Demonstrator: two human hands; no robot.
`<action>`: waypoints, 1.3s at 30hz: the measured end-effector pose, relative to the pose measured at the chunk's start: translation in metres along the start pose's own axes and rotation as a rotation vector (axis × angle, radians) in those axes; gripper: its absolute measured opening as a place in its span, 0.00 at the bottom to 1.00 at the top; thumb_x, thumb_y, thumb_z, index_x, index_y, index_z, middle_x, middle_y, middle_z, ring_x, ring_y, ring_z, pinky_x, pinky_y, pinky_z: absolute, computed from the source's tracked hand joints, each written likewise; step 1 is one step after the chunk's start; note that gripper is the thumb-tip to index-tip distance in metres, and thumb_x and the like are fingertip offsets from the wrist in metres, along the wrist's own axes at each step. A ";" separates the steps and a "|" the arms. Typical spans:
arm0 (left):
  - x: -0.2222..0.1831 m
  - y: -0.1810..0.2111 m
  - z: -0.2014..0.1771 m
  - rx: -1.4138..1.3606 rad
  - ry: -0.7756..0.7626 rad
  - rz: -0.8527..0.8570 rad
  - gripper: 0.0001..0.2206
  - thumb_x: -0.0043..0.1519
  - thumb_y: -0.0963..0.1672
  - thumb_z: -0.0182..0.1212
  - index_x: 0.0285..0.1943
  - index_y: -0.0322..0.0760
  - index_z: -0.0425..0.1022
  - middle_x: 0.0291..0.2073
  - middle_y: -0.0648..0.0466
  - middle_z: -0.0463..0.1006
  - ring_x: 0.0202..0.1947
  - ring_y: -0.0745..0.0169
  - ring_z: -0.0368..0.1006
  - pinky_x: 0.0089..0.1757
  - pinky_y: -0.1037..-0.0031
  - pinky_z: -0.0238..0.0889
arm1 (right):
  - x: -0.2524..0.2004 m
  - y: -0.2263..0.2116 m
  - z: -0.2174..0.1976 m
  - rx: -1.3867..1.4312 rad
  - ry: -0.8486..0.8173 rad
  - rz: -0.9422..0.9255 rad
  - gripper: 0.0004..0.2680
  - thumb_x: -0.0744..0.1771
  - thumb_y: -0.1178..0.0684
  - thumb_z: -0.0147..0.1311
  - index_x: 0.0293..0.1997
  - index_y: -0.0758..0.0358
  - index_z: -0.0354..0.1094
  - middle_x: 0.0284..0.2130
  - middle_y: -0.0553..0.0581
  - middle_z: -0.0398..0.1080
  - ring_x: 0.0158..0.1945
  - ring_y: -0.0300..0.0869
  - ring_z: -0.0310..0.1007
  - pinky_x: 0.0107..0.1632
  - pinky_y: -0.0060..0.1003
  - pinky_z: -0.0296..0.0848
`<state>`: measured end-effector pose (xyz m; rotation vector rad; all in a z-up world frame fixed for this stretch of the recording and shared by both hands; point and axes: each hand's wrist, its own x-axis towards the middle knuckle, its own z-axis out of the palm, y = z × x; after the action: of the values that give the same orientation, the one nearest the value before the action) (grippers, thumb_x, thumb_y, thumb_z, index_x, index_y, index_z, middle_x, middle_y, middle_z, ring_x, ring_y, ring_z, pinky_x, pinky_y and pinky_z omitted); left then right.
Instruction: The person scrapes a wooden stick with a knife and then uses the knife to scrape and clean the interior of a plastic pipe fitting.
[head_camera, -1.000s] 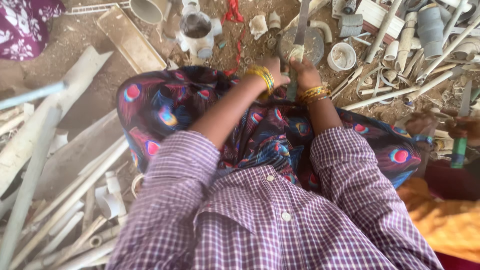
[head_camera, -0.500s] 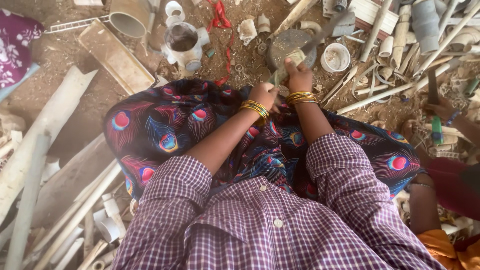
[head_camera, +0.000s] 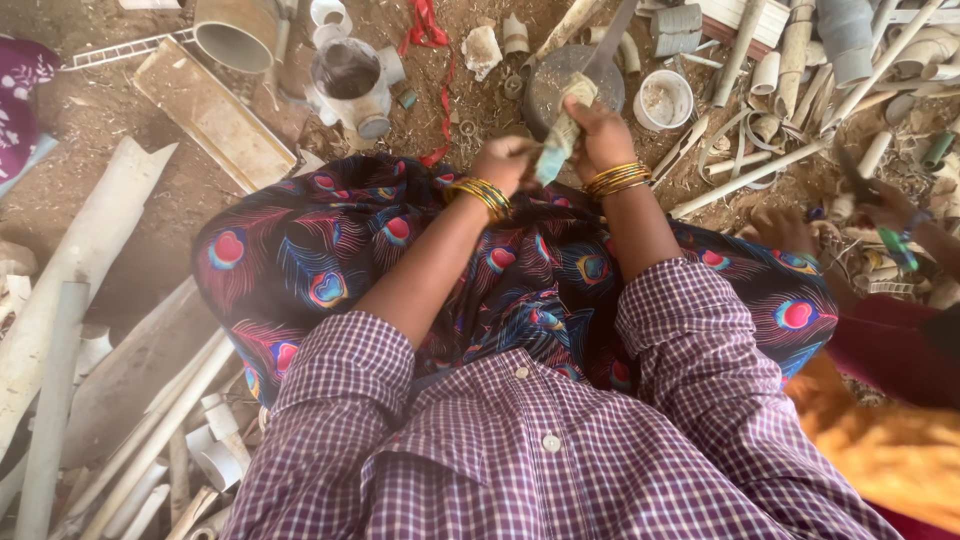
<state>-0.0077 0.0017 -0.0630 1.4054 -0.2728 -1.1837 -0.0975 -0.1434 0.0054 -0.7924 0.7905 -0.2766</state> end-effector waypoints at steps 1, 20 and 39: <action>0.000 0.001 -0.005 0.159 0.043 0.173 0.07 0.61 0.44 0.64 0.44 0.36 0.82 0.36 0.50 0.86 0.31 0.62 0.81 0.34 0.69 0.75 | -0.002 -0.001 0.000 -0.182 0.043 -0.063 0.06 0.70 0.54 0.57 0.40 0.65 0.68 0.25 0.53 0.71 0.24 0.41 0.68 0.29 0.37 0.71; -0.030 0.004 0.012 0.744 0.232 0.548 0.16 0.54 0.45 0.71 0.46 0.31 0.74 0.35 0.42 0.80 0.38 0.45 0.79 0.40 0.61 0.71 | -0.002 0.021 0.002 -0.901 0.246 -0.529 0.08 0.68 0.49 0.60 0.39 0.64 0.73 0.21 0.48 0.73 0.19 0.32 0.69 0.21 0.30 0.66; -0.019 -0.024 0.026 0.050 0.086 0.249 0.08 0.57 0.37 0.68 0.42 0.28 0.75 0.32 0.50 0.84 0.30 0.71 0.77 0.34 0.77 0.72 | -0.013 0.015 0.014 0.013 0.090 -0.039 0.11 0.72 0.47 0.39 0.41 0.60 0.66 0.35 0.56 0.77 0.41 0.45 0.79 0.45 0.45 0.77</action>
<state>-0.0470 0.0066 -0.0683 1.4159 -0.4069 -0.9156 -0.0972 -0.1190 0.0074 -0.7878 0.8577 -0.3538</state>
